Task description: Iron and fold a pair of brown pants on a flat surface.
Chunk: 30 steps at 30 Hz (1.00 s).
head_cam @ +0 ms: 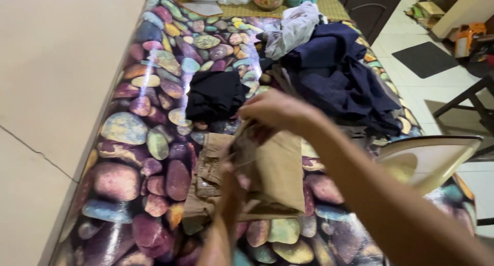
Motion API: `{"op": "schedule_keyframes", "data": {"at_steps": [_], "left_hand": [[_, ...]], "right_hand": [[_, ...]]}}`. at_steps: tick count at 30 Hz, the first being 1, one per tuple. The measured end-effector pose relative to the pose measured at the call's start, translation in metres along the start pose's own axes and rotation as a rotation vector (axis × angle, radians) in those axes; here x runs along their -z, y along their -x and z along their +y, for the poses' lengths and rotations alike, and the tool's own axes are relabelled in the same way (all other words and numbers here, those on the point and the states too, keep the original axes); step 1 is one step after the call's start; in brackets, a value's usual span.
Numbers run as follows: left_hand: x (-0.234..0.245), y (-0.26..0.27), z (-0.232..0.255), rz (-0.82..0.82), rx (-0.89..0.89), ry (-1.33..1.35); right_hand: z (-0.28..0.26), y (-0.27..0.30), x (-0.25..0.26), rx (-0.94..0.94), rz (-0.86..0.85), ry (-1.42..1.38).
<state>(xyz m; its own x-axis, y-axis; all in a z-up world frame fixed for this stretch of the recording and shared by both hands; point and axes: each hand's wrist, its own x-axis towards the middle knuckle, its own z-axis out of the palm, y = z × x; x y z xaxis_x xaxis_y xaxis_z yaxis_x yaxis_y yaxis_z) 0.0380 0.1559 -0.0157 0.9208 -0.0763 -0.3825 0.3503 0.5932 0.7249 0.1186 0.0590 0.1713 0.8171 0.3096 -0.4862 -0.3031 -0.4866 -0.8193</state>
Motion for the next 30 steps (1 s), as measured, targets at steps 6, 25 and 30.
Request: {"op": "schedule_keyframes", "data": {"at_steps": [6, 25, 30], "left_hand": [[0.117, 0.008, 0.022, 0.224, -0.139, -0.005], [0.022, 0.012, 0.007, 0.156, -0.128, -0.969], [0.039, -0.011, -0.019, 0.028, -0.671, -1.631]], "right_hand": [[0.059, -0.03, -0.085, 0.176, -0.177, -0.344], [0.245, -0.079, -0.116, 0.528, 0.826, 1.526], [0.216, -0.035, -0.073, 0.504, 0.526, 1.184]]}}
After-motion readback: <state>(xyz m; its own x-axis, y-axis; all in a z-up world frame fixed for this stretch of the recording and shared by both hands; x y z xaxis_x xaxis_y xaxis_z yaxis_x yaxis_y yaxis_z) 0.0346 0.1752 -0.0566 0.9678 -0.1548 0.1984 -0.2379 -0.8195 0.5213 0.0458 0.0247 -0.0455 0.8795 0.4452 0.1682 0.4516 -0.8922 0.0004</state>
